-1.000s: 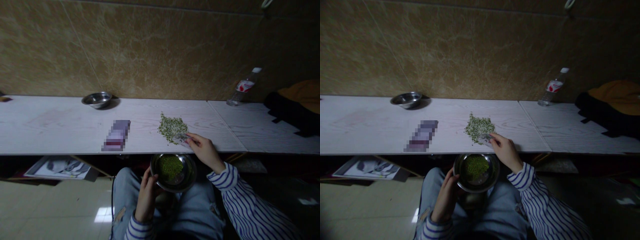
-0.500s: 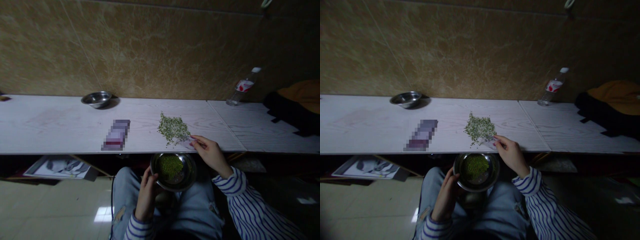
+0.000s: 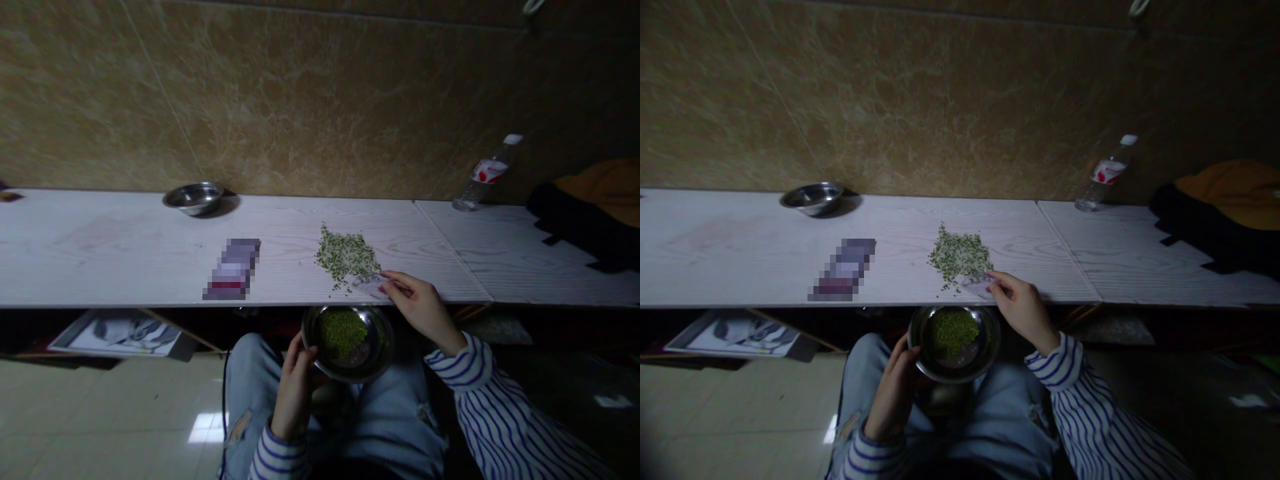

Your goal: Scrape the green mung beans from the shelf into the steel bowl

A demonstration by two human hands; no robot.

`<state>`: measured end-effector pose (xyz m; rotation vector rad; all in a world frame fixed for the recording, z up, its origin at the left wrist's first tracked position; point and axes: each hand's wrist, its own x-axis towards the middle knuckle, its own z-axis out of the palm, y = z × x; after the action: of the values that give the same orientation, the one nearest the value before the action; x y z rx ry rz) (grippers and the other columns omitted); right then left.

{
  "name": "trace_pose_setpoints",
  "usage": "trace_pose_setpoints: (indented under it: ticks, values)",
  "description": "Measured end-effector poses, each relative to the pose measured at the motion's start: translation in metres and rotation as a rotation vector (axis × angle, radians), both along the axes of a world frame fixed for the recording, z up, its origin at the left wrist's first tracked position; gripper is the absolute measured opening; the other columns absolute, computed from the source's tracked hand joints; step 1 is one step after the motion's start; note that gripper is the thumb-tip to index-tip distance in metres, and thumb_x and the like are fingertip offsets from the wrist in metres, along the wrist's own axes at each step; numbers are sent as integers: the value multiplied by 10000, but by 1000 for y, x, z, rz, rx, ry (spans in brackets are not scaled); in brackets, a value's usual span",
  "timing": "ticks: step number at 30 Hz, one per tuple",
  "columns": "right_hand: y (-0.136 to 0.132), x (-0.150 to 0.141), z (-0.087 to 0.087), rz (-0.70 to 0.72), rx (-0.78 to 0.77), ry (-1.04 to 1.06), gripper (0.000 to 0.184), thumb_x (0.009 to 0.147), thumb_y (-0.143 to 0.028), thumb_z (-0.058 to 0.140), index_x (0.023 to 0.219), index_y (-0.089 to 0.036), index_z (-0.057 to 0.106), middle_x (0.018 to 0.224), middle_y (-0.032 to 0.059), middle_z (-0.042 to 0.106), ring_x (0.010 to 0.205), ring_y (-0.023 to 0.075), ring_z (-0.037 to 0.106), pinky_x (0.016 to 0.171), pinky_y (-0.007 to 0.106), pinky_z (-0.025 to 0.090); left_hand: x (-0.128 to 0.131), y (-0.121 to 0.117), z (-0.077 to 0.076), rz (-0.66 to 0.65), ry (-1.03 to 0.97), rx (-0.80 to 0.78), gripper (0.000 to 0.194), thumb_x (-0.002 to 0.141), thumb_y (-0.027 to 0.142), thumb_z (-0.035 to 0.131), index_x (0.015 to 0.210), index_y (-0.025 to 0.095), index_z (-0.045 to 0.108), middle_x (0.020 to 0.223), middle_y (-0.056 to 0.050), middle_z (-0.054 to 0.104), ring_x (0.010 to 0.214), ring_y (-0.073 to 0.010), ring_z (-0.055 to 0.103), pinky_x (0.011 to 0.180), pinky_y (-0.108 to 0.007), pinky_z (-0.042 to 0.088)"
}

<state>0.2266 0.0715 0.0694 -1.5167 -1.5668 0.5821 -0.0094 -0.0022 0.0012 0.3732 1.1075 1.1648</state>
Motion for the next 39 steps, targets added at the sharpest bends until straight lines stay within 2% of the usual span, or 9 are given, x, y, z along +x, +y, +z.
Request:
trace_pose_setpoints:
  ticks: [7, 13, 27, 35, 39]
  values:
    - [2, -4, 0, 34, -12, -15, 328, 857, -328, 602, 1133, -216, 739, 1050, 67, 776, 894, 214, 739, 849, 348, 600, -1, -1, -2, 4, -9, -17, 551, 744, 311, 710, 1275, 230, 585, 1279, -106, 641, 980, -248, 664, 683, -308, 562]
    - [-1, -2, 2, 44, 2, -31, 323, 850, -328, 601, 1111, -208, 749, 1073, 78, 770, 906, 222, 736, 863, 361, 593, -2, 0, -2, 13, 3, -9, 558, 744, 328, 711, 1281, 234, 590, 1282, -104, 634, 1028, -256, 642, 677, -293, 551]
    - [1, -5, 0, 45, -44, 64, 342, 836, -336, 605, 1113, -189, 743, 1030, 90, 775, 898, 227, 741, 901, 382, 586, -2, 0, 1, 35, 6, -25, 572, 720, 310, 730, 1269, 216, 602, 1287, -122, 637, 1068, -293, 635, 714, -342, 569]
    - [2, -4, 0, 71, -31, 53, 338, 835, -336, 611, 1111, -192, 744, 1019, 85, 776, 886, 226, 740, 901, 384, 582, -3, -1, -3, 7, 10, -7, 546, 763, 322, 700, 1290, 229, 592, 1295, -109, 633, 1074, -267, 628, 700, -300, 557]
    - [6, -3, -2, 69, -39, 56, 346, 843, -335, 609, 1132, -191, 734, 1024, 86, 774, 895, 227, 736, 876, 378, 589, -2, 0, -1, 21, 6, -2, 546, 755, 307, 705, 1284, 225, 596, 1275, -109, 644, 1004, -250, 654, 671, -289, 551]
